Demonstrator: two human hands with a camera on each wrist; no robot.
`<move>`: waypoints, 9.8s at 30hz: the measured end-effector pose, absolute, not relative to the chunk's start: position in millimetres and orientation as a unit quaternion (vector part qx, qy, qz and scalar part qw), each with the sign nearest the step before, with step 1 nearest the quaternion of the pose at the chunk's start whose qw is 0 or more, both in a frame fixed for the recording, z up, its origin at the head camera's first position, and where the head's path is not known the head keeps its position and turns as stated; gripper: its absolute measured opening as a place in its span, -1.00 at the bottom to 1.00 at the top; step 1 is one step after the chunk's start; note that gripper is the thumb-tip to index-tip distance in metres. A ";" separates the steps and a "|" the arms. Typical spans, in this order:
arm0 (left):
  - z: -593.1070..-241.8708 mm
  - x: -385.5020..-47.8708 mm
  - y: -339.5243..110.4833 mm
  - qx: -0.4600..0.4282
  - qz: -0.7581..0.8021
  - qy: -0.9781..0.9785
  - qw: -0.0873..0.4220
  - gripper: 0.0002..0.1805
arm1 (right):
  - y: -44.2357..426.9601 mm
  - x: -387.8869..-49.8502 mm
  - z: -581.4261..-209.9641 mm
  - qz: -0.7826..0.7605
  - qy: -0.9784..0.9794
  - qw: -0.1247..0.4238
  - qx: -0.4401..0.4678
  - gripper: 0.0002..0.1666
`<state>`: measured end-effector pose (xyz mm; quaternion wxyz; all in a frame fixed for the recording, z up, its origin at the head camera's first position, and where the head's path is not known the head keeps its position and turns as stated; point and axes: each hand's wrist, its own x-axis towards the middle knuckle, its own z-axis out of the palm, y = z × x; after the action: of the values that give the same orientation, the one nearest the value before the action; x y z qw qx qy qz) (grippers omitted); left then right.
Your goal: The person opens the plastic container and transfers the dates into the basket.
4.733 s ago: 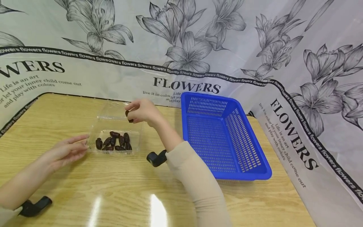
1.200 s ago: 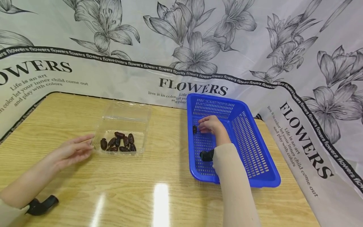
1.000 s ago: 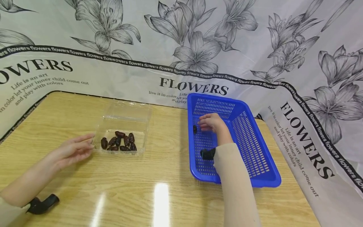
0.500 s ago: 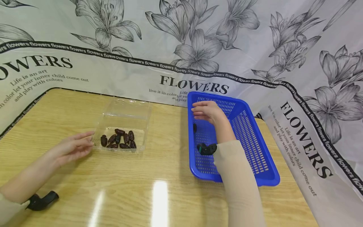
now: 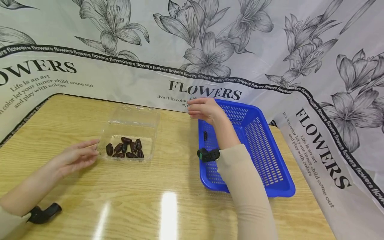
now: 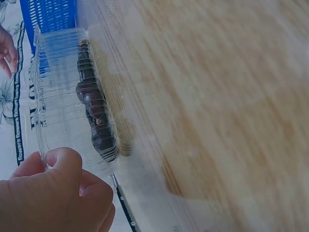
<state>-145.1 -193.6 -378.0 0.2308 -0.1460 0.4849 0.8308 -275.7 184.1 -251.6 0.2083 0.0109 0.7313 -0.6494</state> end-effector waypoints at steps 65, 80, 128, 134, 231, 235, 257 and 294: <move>-384.8 -144.2 -193.8 -0.143 0.843 0.466 0.228 -0.63 | 15.9 -228.2 -358.5 -0.147 0.957 0.146 -0.204 -0.96; -382.4 -145.2 -195.6 -0.138 0.844 0.466 0.229 -0.63 | 26.8 -234.4 -337.2 -0.370 0.890 0.224 -0.143 -0.61; -380.9 -142.9 -193.2 -0.138 0.837 0.479 0.223 -0.61 | 214.6 -263.7 -239.1 -0.651 0.724 0.218 -0.072 -0.63; -380.1 -143.4 -193.4 -0.142 0.834 0.484 0.224 -0.54 | 236.5 -263.2 -244.4 -0.665 0.713 0.213 -0.060 -0.59; -379.2 -146.6 -193.1 -0.128 0.836 0.485 0.224 -0.64 | 168.0 -266.4 -253.9 -0.573 0.775 0.262 -0.053 -0.44; -379.8 -145.6 -192.9 -0.134 0.832 0.490 0.223 -0.59 | 150.3 -259.8 -257.2 -0.556 0.777 0.286 -0.073 -0.43; -382.1 -143.3 -194.4 -0.144 0.838 0.476 0.224 -0.65 | 72.2 -241.8 -311.4 -0.471 0.797 0.363 -0.106 -0.55; -378.9 -144.0 -192.5 -0.147 0.834 0.484 0.222 -0.66 | 19.1 -218.8 -344.7 -0.031 0.928 0.229 -0.294 -0.60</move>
<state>-144.0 -192.5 -378.9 0.2221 -0.1466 0.4842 0.8335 -218.8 19.1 -344.7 0.2291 -0.2937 0.9275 -0.0309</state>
